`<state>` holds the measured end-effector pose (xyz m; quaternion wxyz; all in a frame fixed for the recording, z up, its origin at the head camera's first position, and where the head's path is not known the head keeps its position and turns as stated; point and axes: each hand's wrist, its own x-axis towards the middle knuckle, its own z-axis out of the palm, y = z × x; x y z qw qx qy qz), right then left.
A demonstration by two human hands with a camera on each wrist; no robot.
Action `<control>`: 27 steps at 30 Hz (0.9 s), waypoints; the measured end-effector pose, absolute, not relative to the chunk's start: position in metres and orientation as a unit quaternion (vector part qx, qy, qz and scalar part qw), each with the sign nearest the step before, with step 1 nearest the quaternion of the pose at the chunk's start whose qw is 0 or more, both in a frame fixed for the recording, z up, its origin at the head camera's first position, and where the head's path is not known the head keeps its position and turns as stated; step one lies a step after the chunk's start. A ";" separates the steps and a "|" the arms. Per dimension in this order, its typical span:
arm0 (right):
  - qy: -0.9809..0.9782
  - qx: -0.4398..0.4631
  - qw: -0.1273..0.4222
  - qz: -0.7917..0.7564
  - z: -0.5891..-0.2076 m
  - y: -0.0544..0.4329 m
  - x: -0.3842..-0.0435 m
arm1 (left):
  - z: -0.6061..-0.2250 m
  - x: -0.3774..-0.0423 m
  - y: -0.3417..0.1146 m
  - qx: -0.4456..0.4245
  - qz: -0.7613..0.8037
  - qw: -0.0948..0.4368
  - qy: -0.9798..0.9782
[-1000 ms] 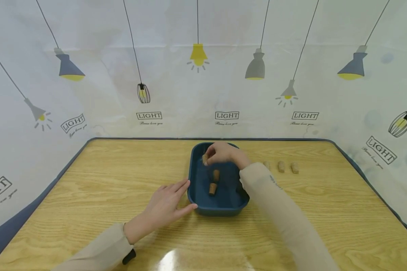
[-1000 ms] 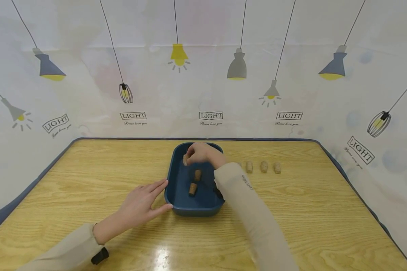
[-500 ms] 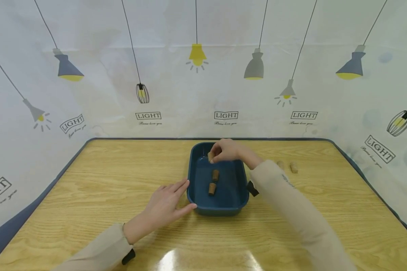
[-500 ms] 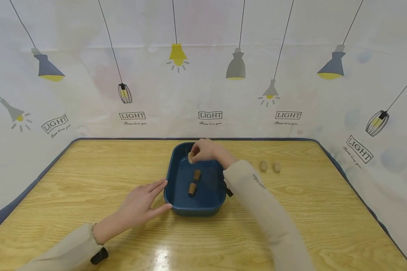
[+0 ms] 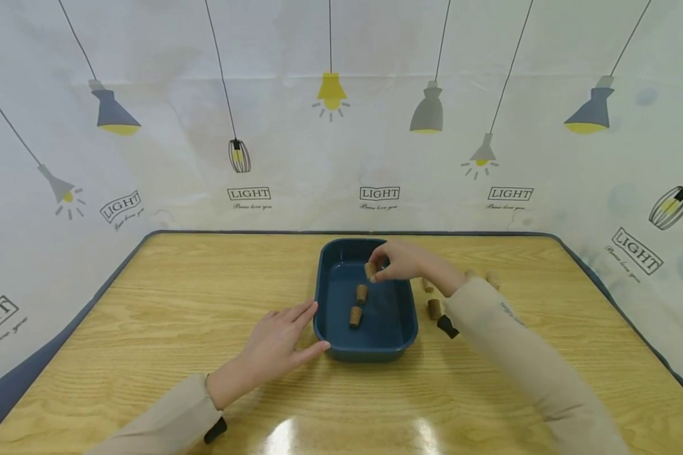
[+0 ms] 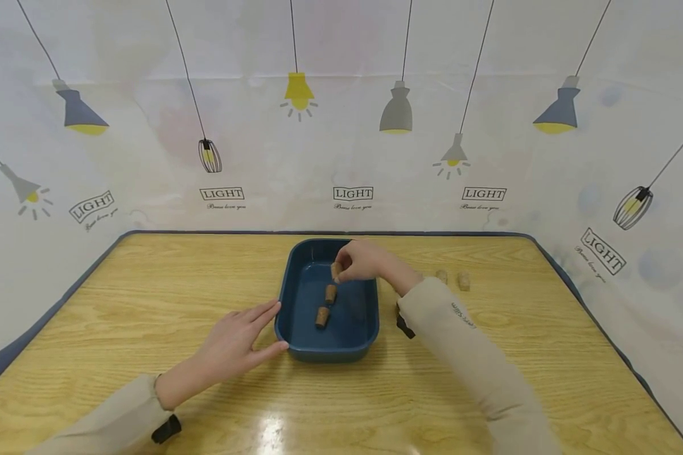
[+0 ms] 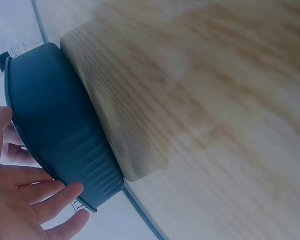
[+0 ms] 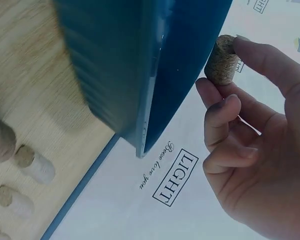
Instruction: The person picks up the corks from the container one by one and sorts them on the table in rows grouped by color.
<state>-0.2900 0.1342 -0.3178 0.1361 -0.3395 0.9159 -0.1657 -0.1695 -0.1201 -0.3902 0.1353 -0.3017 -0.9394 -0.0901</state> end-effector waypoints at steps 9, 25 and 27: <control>0.914 -0.350 0.123 -0.165 -0.318 0.154 -0.281 | -0.391 -0.169 -0.120 -0.303 -0.088 0.142 -0.938; 0.913 -0.335 0.105 -0.206 -0.318 0.195 -0.268 | -0.392 -0.169 -0.121 -0.302 -0.088 0.141 -0.939; 0.909 -0.345 0.102 -0.212 -0.317 0.200 -0.267 | -0.392 -0.169 -0.121 -0.303 -0.088 0.142 -0.938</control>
